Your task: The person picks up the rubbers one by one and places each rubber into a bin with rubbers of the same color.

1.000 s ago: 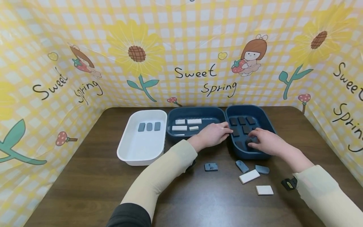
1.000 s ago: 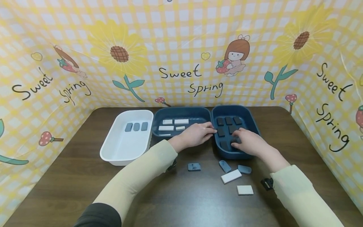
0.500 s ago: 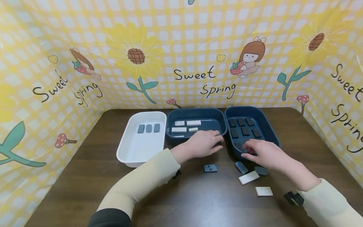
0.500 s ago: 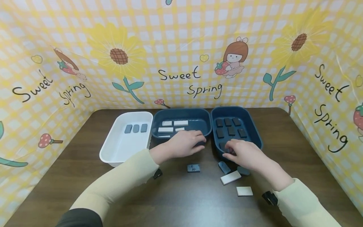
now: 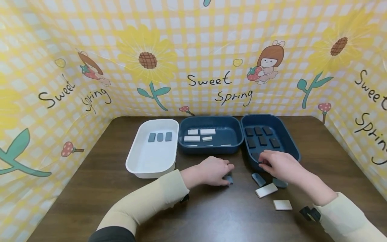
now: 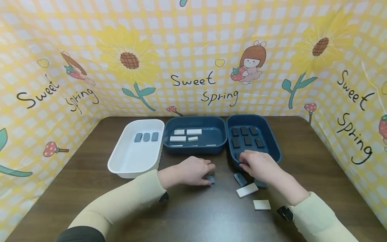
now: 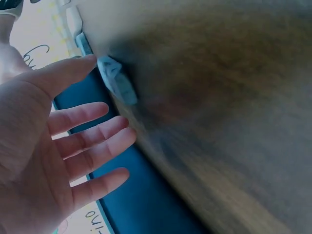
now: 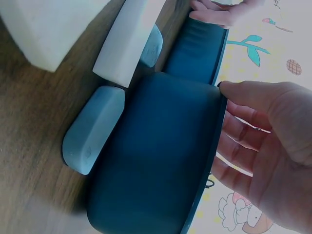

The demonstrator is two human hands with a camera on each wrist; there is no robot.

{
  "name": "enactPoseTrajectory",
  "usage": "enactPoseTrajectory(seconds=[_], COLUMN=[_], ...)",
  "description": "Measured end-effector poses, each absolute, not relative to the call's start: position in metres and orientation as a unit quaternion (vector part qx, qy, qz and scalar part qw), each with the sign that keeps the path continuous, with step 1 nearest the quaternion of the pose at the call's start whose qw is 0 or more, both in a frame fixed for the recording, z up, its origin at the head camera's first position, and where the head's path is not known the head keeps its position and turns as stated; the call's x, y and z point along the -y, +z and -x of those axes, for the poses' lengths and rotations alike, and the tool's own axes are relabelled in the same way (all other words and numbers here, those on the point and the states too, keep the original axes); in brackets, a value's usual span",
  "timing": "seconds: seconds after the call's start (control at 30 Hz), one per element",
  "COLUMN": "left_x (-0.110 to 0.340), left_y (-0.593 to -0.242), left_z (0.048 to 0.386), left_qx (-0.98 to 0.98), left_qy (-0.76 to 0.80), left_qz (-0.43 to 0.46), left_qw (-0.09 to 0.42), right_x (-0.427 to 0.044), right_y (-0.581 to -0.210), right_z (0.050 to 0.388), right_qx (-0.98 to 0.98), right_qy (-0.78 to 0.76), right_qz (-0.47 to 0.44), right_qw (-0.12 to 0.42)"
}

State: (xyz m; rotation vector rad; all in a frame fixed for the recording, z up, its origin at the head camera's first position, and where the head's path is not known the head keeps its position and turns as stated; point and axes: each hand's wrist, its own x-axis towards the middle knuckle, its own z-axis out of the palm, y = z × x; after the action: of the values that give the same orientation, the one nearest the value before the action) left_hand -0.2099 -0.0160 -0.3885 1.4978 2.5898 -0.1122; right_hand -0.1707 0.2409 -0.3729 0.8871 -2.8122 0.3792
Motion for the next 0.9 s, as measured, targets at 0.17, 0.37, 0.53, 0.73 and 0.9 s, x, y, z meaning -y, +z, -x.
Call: enactPoseTrajectory(seconds=[0.17, 0.37, 0.53, 0.73, 0.9], left_x=[0.019, 0.019, 0.020, 0.030, 0.045], left_y=[-0.395, -0.402, -0.404, -0.401, -0.390], left_z=[0.209, 0.207, 0.206, 0.208, 0.208], left_qx=[-0.864, -0.862, -0.857, -0.866, -0.881], left_qy=[-0.048, -0.033, -0.027, -0.010, -0.010], left_qz=[-0.494, -0.499, -0.506, -0.495, -0.471], left_qw=[0.077, 0.088, 0.088, 0.070, 0.039], right_x=[-0.238, -0.236, -0.236, -0.236, -0.238], right_y=[-0.374, -0.374, -0.375, -0.371, -0.365], right_z=[0.173, 0.173, 0.172, 0.171, 0.174], right_qx=[0.938, 0.937, 0.938, 0.939, 0.939], right_qy=[0.135, 0.140, 0.140, 0.135, 0.128], right_qz=[-0.306, -0.309, -0.307, -0.308, -0.313], right_qw=[0.086, 0.079, 0.077, 0.073, 0.058])
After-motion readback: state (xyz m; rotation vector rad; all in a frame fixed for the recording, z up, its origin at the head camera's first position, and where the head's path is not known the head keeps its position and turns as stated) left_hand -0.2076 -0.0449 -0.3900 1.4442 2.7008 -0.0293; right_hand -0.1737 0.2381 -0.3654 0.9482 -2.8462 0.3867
